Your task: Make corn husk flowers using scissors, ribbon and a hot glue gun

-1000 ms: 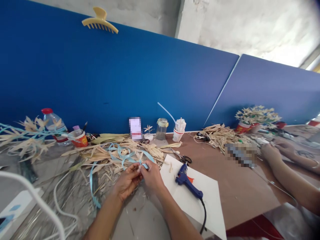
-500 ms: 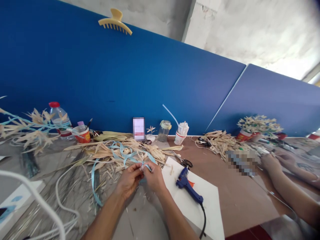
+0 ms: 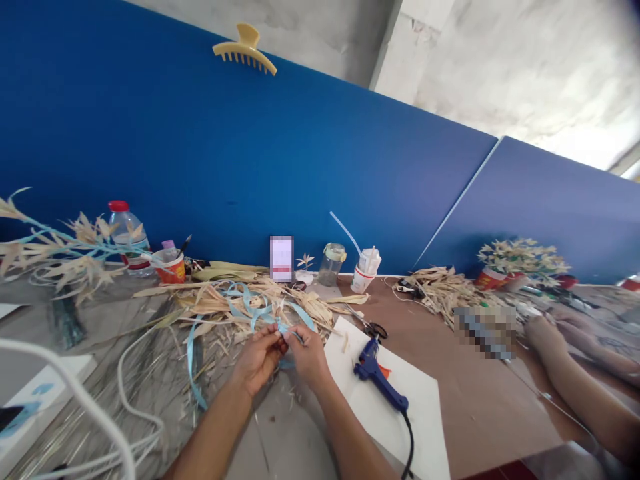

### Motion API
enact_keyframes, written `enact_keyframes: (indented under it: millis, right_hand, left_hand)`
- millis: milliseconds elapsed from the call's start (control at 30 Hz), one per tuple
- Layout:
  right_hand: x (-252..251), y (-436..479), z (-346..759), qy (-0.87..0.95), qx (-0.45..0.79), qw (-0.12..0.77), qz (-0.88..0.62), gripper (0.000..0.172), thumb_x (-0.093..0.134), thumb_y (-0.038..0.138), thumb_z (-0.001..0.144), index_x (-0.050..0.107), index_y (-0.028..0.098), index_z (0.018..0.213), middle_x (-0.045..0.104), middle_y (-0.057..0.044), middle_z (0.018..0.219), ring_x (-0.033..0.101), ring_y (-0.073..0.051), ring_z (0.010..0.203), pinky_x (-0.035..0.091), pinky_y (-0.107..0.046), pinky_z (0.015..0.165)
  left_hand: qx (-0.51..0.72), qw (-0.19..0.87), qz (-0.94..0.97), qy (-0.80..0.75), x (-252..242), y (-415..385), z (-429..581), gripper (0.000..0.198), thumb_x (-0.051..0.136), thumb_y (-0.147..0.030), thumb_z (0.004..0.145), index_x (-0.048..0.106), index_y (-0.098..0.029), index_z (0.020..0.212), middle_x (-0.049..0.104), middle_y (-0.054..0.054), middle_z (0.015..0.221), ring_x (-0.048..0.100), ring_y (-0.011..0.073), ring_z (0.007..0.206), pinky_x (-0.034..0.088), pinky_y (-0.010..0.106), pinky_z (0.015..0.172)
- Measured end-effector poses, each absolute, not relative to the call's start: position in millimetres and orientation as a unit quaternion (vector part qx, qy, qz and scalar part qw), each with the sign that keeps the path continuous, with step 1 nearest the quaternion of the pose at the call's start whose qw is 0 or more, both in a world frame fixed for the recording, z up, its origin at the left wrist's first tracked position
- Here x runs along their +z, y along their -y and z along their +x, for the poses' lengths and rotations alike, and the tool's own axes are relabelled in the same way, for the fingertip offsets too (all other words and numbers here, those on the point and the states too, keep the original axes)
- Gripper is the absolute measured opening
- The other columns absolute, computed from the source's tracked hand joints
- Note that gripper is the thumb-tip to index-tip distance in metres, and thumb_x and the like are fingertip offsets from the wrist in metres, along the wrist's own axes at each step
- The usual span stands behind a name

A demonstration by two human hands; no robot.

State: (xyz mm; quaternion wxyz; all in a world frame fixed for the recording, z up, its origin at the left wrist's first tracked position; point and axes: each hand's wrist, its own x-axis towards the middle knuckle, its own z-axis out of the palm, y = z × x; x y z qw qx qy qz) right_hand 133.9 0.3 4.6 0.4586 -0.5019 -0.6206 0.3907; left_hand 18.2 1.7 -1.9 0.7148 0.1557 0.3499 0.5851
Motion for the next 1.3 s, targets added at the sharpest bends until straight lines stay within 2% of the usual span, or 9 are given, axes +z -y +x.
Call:
enact_keyframes:
  millis: [267, 400, 467, 567, 700, 833, 1000, 1167, 1300]
  right_hand:
    - [4, -1, 137, 0.634, 0.394, 0.449, -0.492, 0.018, 0.052, 0.028, 0.077, 0.063, 0.019, 0.067, 0.062, -0.001, 0.066, 0.056, -0.017, 0.069, 0.044, -0.027, 0.068]
    - [6, -7, 146, 0.621, 0.356, 0.51, -0.476, 0.018, 0.06, 0.033, 0.072, 0.068, 0.019, 0.079, 0.063, -0.006, 0.09, 0.058, -0.02, 0.088, 0.043, -0.03, 0.08]
    - [6, -11, 150, 0.602, 0.355, 0.538, -0.472, 0.022, 0.062, 0.036, 0.07, 0.068, 0.018, 0.081, 0.062, -0.008, 0.097, 0.057, -0.021, 0.092, 0.043, -0.03, 0.08]
    - [3, -15, 150, 0.585, 0.379, 0.525, -0.489, 0.018, 0.062, 0.035, 0.069, 0.064, 0.017, 0.071, 0.059, -0.002, 0.075, 0.053, -0.016, 0.073, 0.041, -0.027, 0.069]
    - [-1, -19, 147, 0.53, 0.448, 0.526, -0.492, 0.019, 0.059, 0.036, 0.066, 0.056, 0.018, 0.062, 0.046, 0.005, 0.054, 0.038, -0.011, 0.055, 0.032, -0.024, 0.054]
    - [-1, -19, 146, 0.479, 0.504, 0.552, -0.459, 0.021, 0.059, 0.037, 0.063, 0.05, 0.019, 0.058, 0.042, 0.007, 0.052, 0.032, -0.008, 0.05, 0.027, -0.023, 0.051]
    - [3, -17, 147, 0.478, 0.52, 0.55, -0.446, 0.02, 0.061, 0.036, 0.064, 0.051, 0.019, 0.061, 0.044, 0.006, 0.054, 0.035, -0.009, 0.052, 0.029, -0.022, 0.052]
    - [2, -15, 147, 0.51, 0.549, 0.48, -0.456, 0.022, 0.068, 0.03, 0.06, 0.058, 0.019, 0.077, 0.052, 0.005, 0.062, 0.044, -0.011, 0.057, 0.035, -0.023, 0.055]
    - [-3, -14, 147, 0.547, 0.498, 0.457, -0.493, 0.013, 0.063, 0.029, 0.063, 0.056, 0.019, 0.065, 0.046, 0.006, 0.054, 0.04, -0.01, 0.054, 0.032, -0.023, 0.054]
  left_hand:
    - [0.594, 0.7, 0.172, -0.357, -2, -1, 17, 0.017, 0.071, -0.002, 0.058, 0.063, -0.015, 0.066, 0.062, -0.002, 0.057, 0.055, 0.0092, 0.051, 0.047, 0.02, 0.054]
    - [0.573, 0.664, 0.267, -0.4, -7, -2, 18, 0.015, 0.072, -0.008, 0.053, 0.064, -0.014, 0.063, 0.057, -0.004, 0.052, 0.048, 0.0081, 0.046, 0.039, 0.02, 0.049]
    - [0.565, 0.632, 0.307, -0.432, -8, -1, 19, 0.013, 0.07, -0.009, 0.053, 0.066, -0.014, 0.065, 0.057, -0.004, 0.053, 0.047, 0.0086, 0.047, 0.037, 0.021, 0.05]
    - [0.537, 0.573, 0.39, -0.481, -7, -1, 21, 0.01, 0.062, -0.012, 0.056, 0.066, -0.016, 0.064, 0.058, -0.003, 0.055, 0.047, 0.0109, 0.05, 0.036, 0.024, 0.053]
    - [0.485, 0.521, 0.478, -0.514, -3, 0, 22, 0.01, 0.054, -0.016, 0.058, 0.063, -0.017, 0.062, 0.058, -0.002, 0.056, 0.046, 0.0132, 0.053, 0.035, 0.026, 0.055]
    - [0.445, 0.522, 0.521, -0.508, -2, 2, 23, 0.01, 0.05, -0.02, 0.06, 0.06, -0.018, 0.062, 0.052, -0.004, 0.053, 0.042, 0.0126, 0.051, 0.033, 0.025, 0.053]
    - [0.426, 0.563, 0.51, -0.491, -4, 5, 23, 0.007, 0.049, -0.023, 0.061, 0.055, -0.02, 0.061, 0.046, -0.006, 0.048, 0.039, 0.0121, 0.047, 0.03, 0.025, 0.049]
    - [0.465, 0.556, 0.48, -0.494, -4, 4, 22, 0.009, 0.056, -0.029, 0.065, 0.053, -0.021, 0.062, 0.046, -0.006, 0.045, 0.04, 0.0117, 0.045, 0.031, 0.025, 0.048]
    - [0.492, 0.57, 0.446, -0.483, -2, 3, 23, 0.019, 0.067, -0.036, 0.061, 0.057, -0.019, 0.064, 0.048, -0.007, 0.046, 0.04, 0.0108, 0.045, 0.031, 0.024, 0.048]
